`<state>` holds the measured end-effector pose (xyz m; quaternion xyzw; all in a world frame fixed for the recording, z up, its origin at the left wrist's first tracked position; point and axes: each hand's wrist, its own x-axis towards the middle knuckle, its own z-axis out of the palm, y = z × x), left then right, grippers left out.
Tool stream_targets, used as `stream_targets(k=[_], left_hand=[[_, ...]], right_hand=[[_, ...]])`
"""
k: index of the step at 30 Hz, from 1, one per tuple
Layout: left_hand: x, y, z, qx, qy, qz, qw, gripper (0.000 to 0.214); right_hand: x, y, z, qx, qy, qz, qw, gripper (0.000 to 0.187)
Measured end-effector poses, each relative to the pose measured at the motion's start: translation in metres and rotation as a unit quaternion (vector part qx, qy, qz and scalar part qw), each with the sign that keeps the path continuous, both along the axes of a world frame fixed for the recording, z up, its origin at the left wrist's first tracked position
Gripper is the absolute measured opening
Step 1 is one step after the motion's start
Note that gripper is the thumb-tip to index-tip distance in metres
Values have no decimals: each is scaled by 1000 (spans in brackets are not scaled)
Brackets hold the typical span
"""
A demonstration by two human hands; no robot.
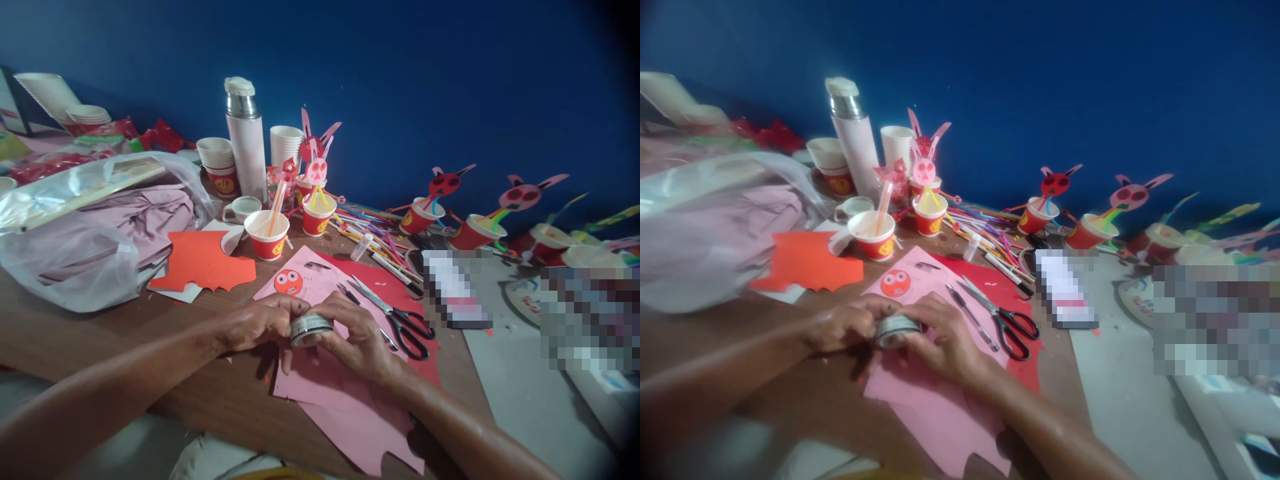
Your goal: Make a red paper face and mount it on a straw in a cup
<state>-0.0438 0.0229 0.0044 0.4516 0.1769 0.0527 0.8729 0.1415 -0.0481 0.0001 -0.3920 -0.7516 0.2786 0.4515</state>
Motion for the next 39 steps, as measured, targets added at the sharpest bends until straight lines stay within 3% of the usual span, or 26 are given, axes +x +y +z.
stream_targets(k=[6, 16, 20, 27, 32, 39], left_hand=[[1, -1, 1, 20, -45, 9, 999, 30], [0, -2, 0, 53, 10, 11, 999, 40], [-2, -2, -4, 57, 33, 6, 998, 46], [1, -2, -2, 25, -49, 3, 998, 39], [4, -3, 1, 20, -25, 18, 999, 32], [1, -1, -4, 20, 28, 2, 999, 41]], right_hand=[[1, 0, -1, -1, -3, -5, 1000, 16], [-1, 1, -3, -1, 14, 0, 1000, 17], [-1, 1, -1, -38, 12, -8, 999, 15], [0, 0, 0, -35, 14, -10, 999, 13], [0, 1, -3, -38, 19, 1, 999, 10], [0, 1, -4, -48, 17, 10, 999, 11]])
